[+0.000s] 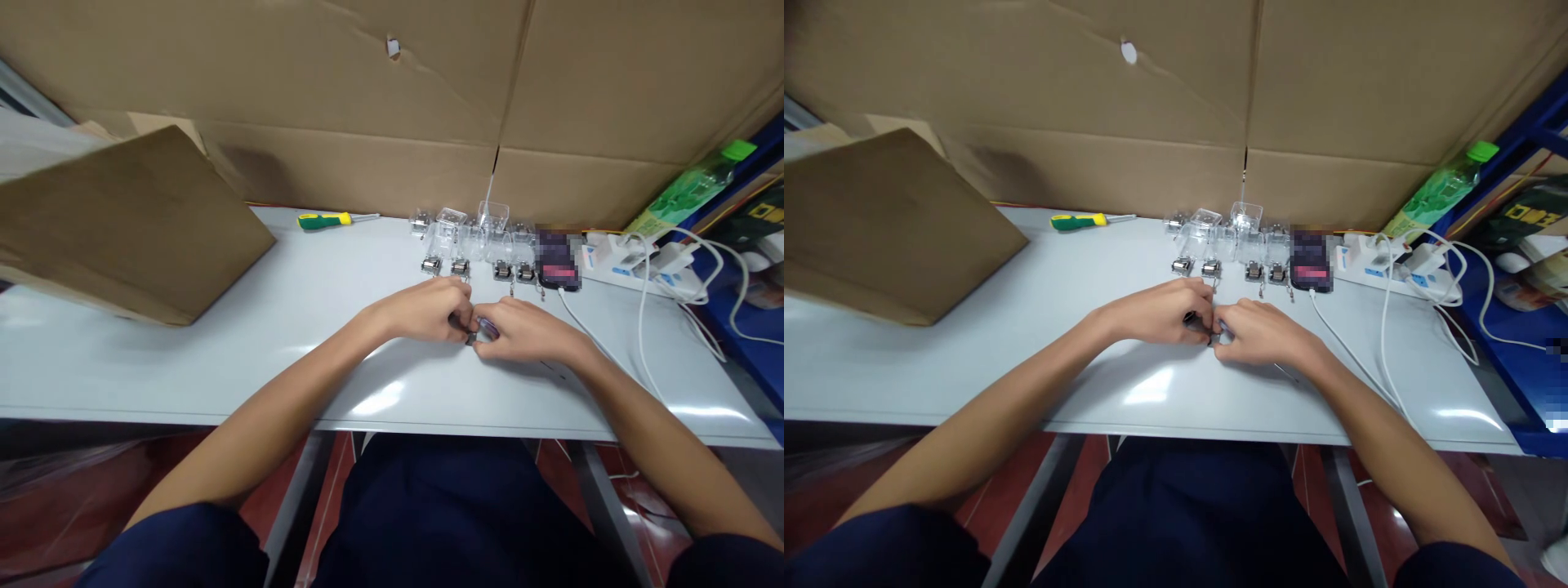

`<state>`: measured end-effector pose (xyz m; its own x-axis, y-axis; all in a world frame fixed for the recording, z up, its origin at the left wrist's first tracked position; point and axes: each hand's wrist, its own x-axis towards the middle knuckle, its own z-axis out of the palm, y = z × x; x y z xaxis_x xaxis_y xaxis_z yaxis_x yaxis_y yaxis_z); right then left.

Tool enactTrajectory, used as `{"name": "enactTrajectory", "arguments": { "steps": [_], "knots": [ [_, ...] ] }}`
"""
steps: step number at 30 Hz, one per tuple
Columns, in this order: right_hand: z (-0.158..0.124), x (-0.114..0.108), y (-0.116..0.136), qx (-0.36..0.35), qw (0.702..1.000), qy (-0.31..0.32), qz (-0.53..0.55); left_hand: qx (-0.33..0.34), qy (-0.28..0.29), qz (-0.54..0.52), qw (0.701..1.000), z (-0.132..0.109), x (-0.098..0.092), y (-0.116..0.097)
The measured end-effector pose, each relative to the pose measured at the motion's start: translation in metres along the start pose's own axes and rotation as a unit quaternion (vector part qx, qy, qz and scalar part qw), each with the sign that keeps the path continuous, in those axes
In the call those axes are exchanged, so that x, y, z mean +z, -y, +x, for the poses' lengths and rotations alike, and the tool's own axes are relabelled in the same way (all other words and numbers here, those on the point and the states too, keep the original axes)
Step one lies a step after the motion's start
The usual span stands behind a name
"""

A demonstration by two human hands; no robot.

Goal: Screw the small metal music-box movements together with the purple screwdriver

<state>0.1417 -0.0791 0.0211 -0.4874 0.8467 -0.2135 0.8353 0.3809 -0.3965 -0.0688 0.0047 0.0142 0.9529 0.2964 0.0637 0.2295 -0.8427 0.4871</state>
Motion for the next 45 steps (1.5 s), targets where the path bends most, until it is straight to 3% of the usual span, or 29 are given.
{"name": "enactTrajectory", "arguments": {
  "steps": [15,22,26,32,45],
  "knots": [
    [0.006,0.001,-0.005,0.025,0.996,0.009,0.089,-0.017,-0.007,0.022,1.000,0.002,0.002,-0.005],
    [0.006,0.001,-0.009,-0.019,0.996,-0.004,0.091,-0.006,0.000,0.010,1.000,0.003,0.003,-0.008],
    [0.006,-0.003,-0.011,-0.015,0.996,-0.034,0.083,-0.020,-0.027,-0.036,0.999,0.006,0.005,-0.004],
    [0.003,-0.011,-0.010,-0.010,0.988,-0.156,0.010,-0.116,-0.091,-0.132,0.980,0.008,0.001,0.001],
    [-0.004,-0.012,-0.011,-0.057,0.980,-0.181,-0.060,-0.129,-0.069,-0.249,0.957,0.007,0.001,0.004]
  ]
}}
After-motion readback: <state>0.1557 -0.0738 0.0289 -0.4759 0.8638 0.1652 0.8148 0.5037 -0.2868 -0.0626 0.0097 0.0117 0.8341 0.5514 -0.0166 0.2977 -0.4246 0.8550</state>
